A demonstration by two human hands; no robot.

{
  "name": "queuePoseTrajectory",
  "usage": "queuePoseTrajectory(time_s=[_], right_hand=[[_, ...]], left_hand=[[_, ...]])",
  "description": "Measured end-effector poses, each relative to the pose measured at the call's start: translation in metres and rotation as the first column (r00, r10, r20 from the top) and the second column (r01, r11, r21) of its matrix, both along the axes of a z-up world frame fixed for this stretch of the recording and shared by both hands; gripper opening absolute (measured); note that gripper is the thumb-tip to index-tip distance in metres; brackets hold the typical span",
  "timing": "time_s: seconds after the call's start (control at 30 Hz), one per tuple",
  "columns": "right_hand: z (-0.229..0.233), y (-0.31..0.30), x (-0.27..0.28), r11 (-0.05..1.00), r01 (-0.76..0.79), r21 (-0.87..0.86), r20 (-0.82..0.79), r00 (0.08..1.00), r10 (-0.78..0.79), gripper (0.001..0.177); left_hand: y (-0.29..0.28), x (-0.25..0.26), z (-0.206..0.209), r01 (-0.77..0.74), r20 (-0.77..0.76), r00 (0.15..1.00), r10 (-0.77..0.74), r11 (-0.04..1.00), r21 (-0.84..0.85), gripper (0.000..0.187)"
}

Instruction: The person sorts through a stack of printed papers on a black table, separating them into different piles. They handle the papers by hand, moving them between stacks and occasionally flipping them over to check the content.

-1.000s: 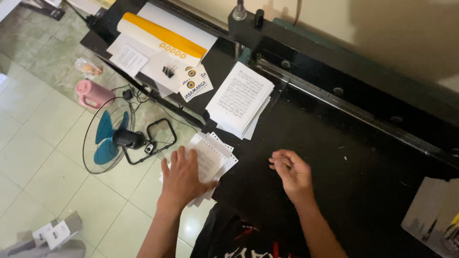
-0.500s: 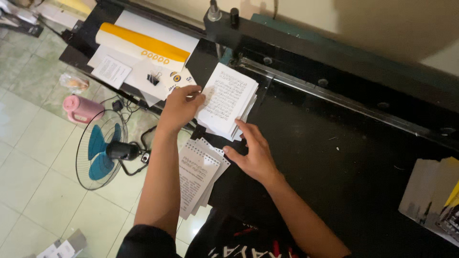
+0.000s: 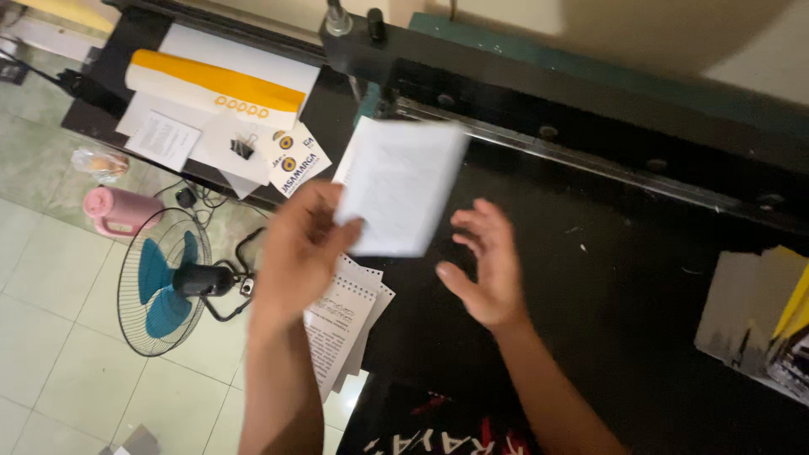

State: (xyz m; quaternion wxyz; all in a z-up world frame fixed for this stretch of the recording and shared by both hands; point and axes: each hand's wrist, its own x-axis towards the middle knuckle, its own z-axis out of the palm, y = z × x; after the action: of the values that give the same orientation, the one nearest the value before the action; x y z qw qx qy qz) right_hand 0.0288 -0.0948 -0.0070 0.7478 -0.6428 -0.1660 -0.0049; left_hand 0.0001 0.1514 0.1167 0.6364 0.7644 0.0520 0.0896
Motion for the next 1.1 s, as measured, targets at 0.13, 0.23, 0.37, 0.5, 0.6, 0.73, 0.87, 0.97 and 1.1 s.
queuePoseTrajectory(time_s=[0.13, 0.23, 0.37, 0.5, 0.6, 0.73, 0.87, 0.97, 1.1], right_hand=[[-0.008, -0.062, -0.024, 0.990, 0.036, 0.134, -0.045, 0.999, -0.030, 0.103], [-0.071, -0.109, -0.046, 0.969, 0.227, -0.096, -0.094, 0.967, -0.236, 0.064], [-0.104, -0.124, -0.063, 0.884, 0.289, -0.366, -0.139, 0.923, -0.359, 0.030], [-0.087, -0.103, -0.069, 0.899, 0.346, -0.269, -0.131, 0.911, -0.390, 0.015], [-0.104, -0.118, -0.063, 0.856, 0.329, -0.399, -0.068, 0.920, -0.385, 0.013], [-0.075, -0.109, -0.069, 0.857, 0.344, -0.383, -0.041, 0.921, -0.388, 0.012], [-0.041, -0.101, -0.065, 0.893, 0.238, -0.383, -0.144, 0.939, -0.313, 0.064], [-0.024, -0.091, -0.061, 0.946, 0.171, -0.275, -0.265, 0.933, -0.245, 0.073], [-0.019, -0.080, -0.042, 0.975, 0.138, -0.176, -0.424, 0.883, -0.201, 0.069]], left_hand=[[-0.088, -0.005, -0.052, 0.202, 0.135, 0.976, -0.172, 0.947, -0.250, 0.014], [-0.141, -0.004, -0.118, 0.309, 0.165, 0.949, -0.270, 0.901, -0.305, 0.029], [-0.175, -0.008, -0.159, 0.306, 0.106, 0.952, -0.287, 0.894, -0.328, 0.022], [-0.178, -0.016, -0.155, 0.249, 0.077, 0.969, -0.237, 0.918, -0.309, 0.014], [-0.181, -0.012, -0.170, 0.235, 0.084, 0.972, -0.220, 0.926, -0.295, 0.014], [-0.179, -0.018, -0.179, 0.223, 0.079, 0.974, -0.211, 0.955, -0.195, 0.017], [-0.172, -0.004, -0.155, 0.189, -0.039, 0.979, -0.201, 0.960, -0.209, 0.010], [-0.168, 0.005, -0.144, 0.145, -0.140, 0.970, -0.198, 0.936, -0.322, 0.009], [-0.154, 0.011, -0.122, 0.056, -0.241, 0.960, -0.140, 0.945, -0.322, 0.027]])
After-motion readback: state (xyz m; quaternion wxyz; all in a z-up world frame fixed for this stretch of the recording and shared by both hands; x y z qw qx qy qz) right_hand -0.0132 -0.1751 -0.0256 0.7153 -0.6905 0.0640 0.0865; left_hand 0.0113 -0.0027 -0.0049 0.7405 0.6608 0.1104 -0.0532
